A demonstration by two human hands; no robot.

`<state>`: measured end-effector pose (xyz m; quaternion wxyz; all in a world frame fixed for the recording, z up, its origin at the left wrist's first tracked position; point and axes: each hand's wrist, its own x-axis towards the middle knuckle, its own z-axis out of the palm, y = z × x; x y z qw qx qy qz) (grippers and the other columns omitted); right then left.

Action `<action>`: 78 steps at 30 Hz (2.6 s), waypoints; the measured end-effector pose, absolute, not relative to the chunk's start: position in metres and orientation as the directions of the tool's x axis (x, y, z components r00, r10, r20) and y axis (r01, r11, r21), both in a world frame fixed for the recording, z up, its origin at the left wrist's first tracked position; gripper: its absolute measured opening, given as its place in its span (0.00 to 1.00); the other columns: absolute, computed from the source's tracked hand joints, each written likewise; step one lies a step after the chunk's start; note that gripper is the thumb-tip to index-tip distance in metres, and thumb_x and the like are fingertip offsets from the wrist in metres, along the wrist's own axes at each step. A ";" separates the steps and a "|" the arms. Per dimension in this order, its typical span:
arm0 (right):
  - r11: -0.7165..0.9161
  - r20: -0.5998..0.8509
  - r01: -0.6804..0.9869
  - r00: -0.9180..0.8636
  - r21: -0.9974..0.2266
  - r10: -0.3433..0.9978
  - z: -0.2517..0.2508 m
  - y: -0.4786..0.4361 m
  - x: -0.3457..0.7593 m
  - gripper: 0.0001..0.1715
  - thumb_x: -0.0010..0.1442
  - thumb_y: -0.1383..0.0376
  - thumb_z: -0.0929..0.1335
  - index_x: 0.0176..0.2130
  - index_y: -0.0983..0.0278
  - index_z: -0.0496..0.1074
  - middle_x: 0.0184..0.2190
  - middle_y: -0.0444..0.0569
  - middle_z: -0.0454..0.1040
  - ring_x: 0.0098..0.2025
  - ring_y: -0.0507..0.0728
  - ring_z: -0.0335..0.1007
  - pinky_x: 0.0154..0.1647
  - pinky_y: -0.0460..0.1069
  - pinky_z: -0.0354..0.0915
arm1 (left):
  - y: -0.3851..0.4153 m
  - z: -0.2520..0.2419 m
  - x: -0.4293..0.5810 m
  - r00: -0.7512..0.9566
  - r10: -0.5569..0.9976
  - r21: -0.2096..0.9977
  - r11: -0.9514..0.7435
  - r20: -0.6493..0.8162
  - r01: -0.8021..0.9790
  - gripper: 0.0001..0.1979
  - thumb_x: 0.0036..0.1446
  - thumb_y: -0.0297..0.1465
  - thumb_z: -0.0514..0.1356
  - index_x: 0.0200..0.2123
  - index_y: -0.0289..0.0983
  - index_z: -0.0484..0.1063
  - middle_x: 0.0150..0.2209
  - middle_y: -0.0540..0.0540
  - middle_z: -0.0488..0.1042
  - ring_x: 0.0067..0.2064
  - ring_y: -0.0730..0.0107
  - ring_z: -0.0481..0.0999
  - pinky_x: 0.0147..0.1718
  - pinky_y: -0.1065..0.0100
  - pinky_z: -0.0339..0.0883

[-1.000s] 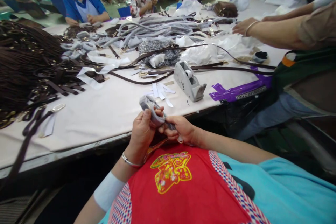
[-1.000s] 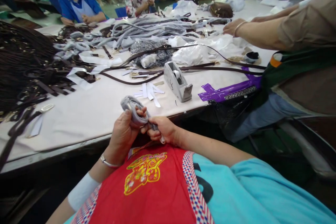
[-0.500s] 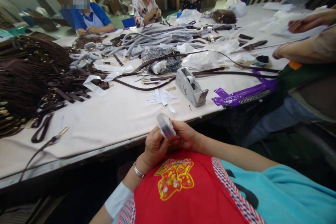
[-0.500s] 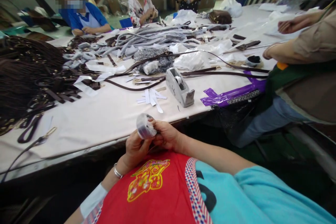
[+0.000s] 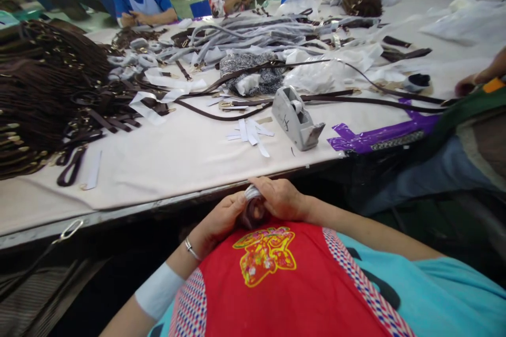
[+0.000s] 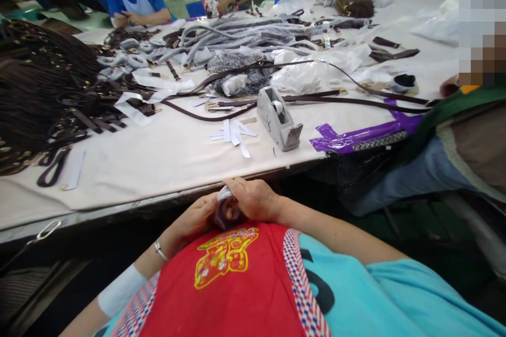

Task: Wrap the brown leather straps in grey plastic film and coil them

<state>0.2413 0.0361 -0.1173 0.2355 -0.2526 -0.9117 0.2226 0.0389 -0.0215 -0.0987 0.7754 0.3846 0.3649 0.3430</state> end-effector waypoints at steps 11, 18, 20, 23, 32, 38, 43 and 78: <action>0.900 0.168 0.165 -0.954 -0.404 0.250 -0.086 0.049 0.270 0.30 0.66 0.56 0.66 0.60 0.72 0.62 0.52 0.63 0.72 0.52 0.62 0.69 0.50 0.56 0.64 | -0.029 -0.068 0.043 0.534 0.750 0.887 0.152 -0.390 0.435 0.16 0.67 0.41 0.49 0.35 0.35 0.66 0.31 0.51 0.66 0.32 0.71 0.63 0.32 0.71 0.60; 0.964 0.159 0.106 -0.976 -0.245 0.148 -0.086 0.046 0.259 0.12 0.70 0.67 0.61 0.42 0.68 0.72 0.41 0.54 0.75 0.43 0.57 0.68 0.46 0.53 0.58 | -0.018 -0.056 0.052 0.622 0.665 0.805 -0.052 -0.413 0.591 0.15 0.67 0.38 0.47 0.35 0.36 0.66 0.33 0.48 0.71 0.33 0.69 0.68 0.34 0.70 0.63; 0.969 0.139 0.081 -0.984 -0.234 0.116 -0.086 0.045 0.257 0.12 0.70 0.67 0.61 0.38 0.67 0.71 0.39 0.52 0.75 0.42 0.56 0.67 0.45 0.52 0.57 | -0.016 -0.053 0.052 0.663 0.636 0.813 -0.094 -0.395 0.575 0.15 0.67 0.38 0.46 0.37 0.37 0.67 0.35 0.48 0.73 0.33 0.68 0.69 0.36 0.69 0.63; 0.966 0.095 0.045 -0.993 -0.255 0.071 -0.081 0.047 0.256 0.14 0.70 0.66 0.61 0.36 0.66 0.71 0.37 0.51 0.74 0.40 0.56 0.67 0.44 0.52 0.58 | -0.015 -0.054 0.053 0.692 0.612 0.832 -0.096 -0.383 0.546 0.14 0.68 0.37 0.47 0.39 0.36 0.68 0.38 0.46 0.74 0.36 0.66 0.71 0.38 0.68 0.64; 0.502 0.233 0.499 -0.505 -0.707 0.831 -0.090 0.056 0.283 0.18 0.65 0.57 0.65 0.45 0.67 0.74 0.42 0.56 0.75 0.44 0.60 0.70 0.46 0.54 0.64 | -0.041 -0.093 0.036 0.352 0.862 0.907 0.244 -0.365 0.343 0.22 0.68 0.45 0.44 0.29 0.36 0.63 0.28 0.51 0.63 0.30 0.71 0.61 0.30 0.70 0.57; -0.311 -0.379 0.219 -0.471 -0.925 0.796 -0.091 0.031 0.259 0.23 0.61 0.49 0.64 0.27 0.65 0.69 0.15 0.38 0.60 0.17 0.48 0.51 0.20 0.45 0.51 | -0.041 -0.095 0.038 0.383 0.856 0.920 0.235 -0.348 0.313 0.21 0.67 0.46 0.47 0.30 0.36 0.63 0.28 0.51 0.61 0.31 0.71 0.60 0.31 0.70 0.56; -0.318 -0.365 0.182 -0.399 -0.931 0.841 -0.091 0.027 0.239 0.21 0.57 0.53 0.67 0.22 0.64 0.65 0.16 0.39 0.60 0.19 0.48 0.51 0.21 0.45 0.51 | -0.037 -0.092 0.044 0.397 0.844 0.904 0.213 -0.362 0.371 0.22 0.66 0.47 0.46 0.30 0.36 0.63 0.28 0.51 0.61 0.30 0.71 0.60 0.30 0.70 0.55; 0.818 0.366 0.395 -0.750 -0.419 0.550 -0.087 0.115 0.213 0.12 0.68 0.61 0.63 0.45 0.67 0.70 0.41 0.55 0.74 0.46 0.58 0.68 0.49 0.53 0.65 | -0.037 -0.113 0.013 0.502 0.808 0.950 0.274 -0.310 0.147 0.26 0.62 0.54 0.49 0.35 0.35 0.67 0.30 0.50 0.60 0.31 0.72 0.57 0.28 0.70 0.51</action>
